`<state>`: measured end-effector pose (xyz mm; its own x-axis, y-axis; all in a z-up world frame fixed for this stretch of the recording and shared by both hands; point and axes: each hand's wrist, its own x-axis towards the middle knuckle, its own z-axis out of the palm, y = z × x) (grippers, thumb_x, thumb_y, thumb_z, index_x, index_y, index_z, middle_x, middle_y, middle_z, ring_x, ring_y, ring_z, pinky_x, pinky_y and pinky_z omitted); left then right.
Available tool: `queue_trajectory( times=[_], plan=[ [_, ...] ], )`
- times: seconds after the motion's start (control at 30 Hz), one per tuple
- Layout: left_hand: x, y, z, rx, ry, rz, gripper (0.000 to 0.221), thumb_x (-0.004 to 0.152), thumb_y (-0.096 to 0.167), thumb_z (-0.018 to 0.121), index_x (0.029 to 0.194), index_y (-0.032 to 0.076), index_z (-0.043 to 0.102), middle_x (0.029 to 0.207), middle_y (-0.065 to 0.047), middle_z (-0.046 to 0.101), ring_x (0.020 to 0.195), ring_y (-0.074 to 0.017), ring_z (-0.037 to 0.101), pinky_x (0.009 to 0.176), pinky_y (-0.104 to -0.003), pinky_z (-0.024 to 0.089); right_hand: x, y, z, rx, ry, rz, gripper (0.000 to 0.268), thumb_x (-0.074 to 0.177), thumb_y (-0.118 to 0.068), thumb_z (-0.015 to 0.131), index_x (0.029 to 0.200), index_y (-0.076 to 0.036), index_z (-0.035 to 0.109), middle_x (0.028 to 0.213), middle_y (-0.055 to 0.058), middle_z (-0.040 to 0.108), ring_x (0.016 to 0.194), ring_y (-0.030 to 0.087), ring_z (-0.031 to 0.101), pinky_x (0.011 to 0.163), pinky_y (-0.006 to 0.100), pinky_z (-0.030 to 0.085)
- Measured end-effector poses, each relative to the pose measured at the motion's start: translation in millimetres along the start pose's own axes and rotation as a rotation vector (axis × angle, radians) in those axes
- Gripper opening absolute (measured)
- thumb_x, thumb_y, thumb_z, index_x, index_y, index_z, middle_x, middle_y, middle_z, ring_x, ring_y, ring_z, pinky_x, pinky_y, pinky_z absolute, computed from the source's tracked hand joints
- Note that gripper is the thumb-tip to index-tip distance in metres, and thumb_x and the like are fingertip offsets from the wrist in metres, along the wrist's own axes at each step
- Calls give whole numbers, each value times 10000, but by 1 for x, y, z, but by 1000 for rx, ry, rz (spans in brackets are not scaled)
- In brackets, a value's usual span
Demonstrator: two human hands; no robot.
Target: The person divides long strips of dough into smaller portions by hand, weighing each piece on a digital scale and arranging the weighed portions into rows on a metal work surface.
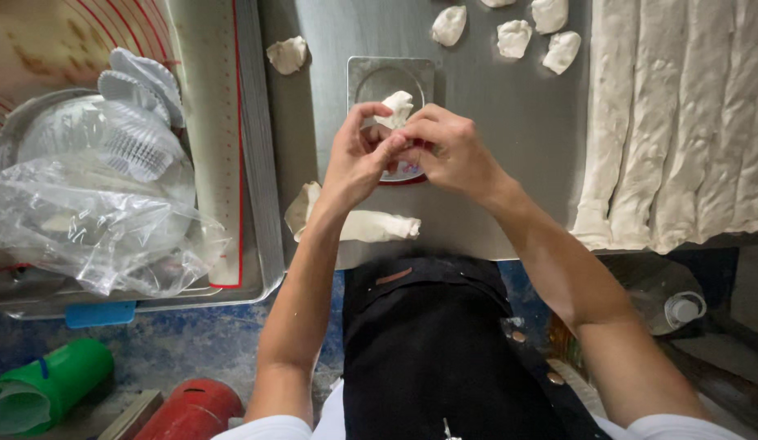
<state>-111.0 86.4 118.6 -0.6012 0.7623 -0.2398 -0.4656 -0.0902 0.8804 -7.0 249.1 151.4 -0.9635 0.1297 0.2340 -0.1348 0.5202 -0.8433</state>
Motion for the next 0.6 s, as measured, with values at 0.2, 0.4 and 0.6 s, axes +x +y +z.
queue_trajectory(
  times=[0.2,0.4,0.6],
  plan=[
    [-17,-39,-27,154,112,24,71,1032,53,648,1092,16,647,898,10,639,826,-64,588,730,-241,517,1,23,-6,183,-111,108,497,939,-145,794,1380,-47,586,1223,146,680,938,212,700,686,280,593],
    [-74,-110,-18,690,120,117,163,944,162,701,1049,40,719,992,-91,734,928,-217,664,838,-342,545,18,99,38,-162,121,313,535,1004,-229,735,1475,-53,553,1232,169,679,1013,290,698,882,408,575],
    [-100,-110,1,1613,108,759,394,738,416,704,1109,289,670,1206,-177,711,1120,-381,633,902,-559,444,20,122,95,-835,199,2,511,683,-377,767,1153,-214,649,1159,181,675,991,395,685,744,487,523]
  ],
)
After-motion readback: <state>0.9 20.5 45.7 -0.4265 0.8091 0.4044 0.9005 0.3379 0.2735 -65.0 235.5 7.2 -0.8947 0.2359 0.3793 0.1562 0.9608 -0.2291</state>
